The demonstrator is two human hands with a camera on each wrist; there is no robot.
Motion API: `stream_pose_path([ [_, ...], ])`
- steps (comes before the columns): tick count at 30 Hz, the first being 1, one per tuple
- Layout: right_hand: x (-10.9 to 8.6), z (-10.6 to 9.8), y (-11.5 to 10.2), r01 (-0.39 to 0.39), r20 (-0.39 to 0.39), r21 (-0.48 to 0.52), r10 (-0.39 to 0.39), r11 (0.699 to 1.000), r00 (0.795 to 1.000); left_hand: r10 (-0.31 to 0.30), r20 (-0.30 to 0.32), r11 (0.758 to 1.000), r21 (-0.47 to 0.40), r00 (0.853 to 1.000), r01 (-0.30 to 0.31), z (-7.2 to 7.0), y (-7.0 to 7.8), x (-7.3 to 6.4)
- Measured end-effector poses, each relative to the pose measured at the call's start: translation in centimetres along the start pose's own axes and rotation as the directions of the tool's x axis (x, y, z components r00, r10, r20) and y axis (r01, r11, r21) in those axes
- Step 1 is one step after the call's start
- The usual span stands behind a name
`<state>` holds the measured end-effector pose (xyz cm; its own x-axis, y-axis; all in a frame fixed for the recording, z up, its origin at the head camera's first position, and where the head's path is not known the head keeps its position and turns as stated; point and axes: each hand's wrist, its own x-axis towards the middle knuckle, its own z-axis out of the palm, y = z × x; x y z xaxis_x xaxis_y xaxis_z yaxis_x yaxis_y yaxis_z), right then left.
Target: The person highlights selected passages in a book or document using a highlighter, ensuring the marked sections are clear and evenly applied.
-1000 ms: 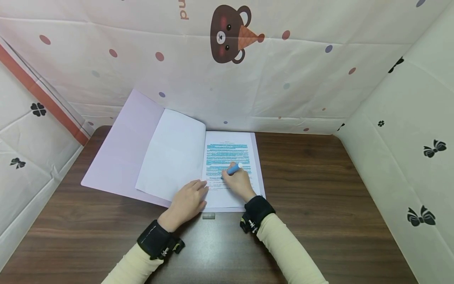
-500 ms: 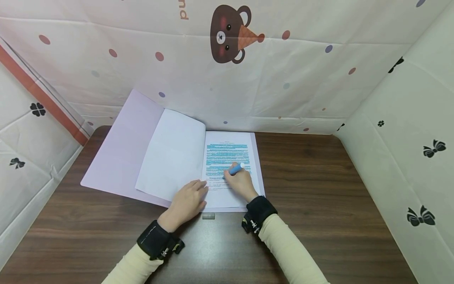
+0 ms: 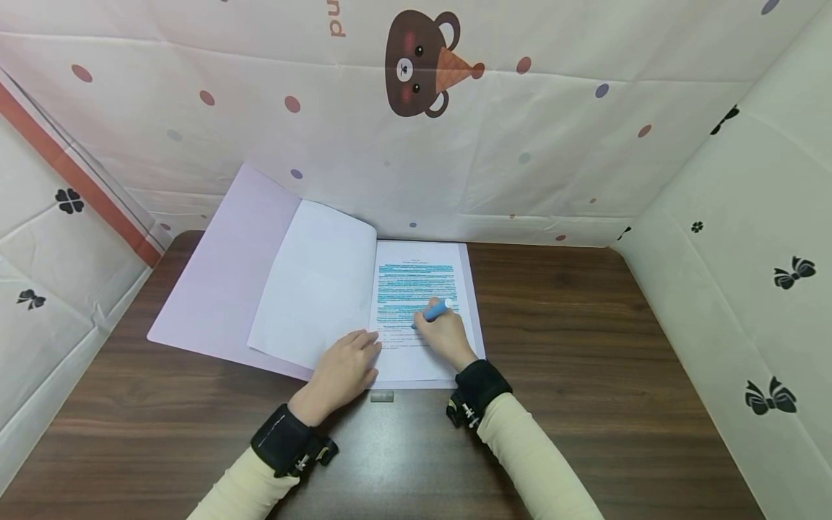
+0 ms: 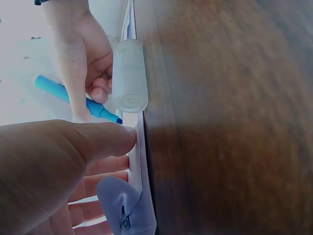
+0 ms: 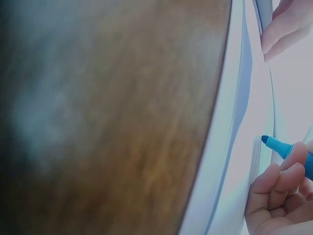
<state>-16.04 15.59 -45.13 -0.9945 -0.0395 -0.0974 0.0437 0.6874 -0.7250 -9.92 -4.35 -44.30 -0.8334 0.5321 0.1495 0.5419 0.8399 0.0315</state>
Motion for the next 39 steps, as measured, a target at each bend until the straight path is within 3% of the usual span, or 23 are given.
stream_pose_path([
  [39,-0.3,-1.3,0.7,-0.033,-0.012,-0.006,0.033,0.999,0.999,0.007,-0.031,1.000,0.000,0.999,-0.007,0.0,0.0,0.0],
])
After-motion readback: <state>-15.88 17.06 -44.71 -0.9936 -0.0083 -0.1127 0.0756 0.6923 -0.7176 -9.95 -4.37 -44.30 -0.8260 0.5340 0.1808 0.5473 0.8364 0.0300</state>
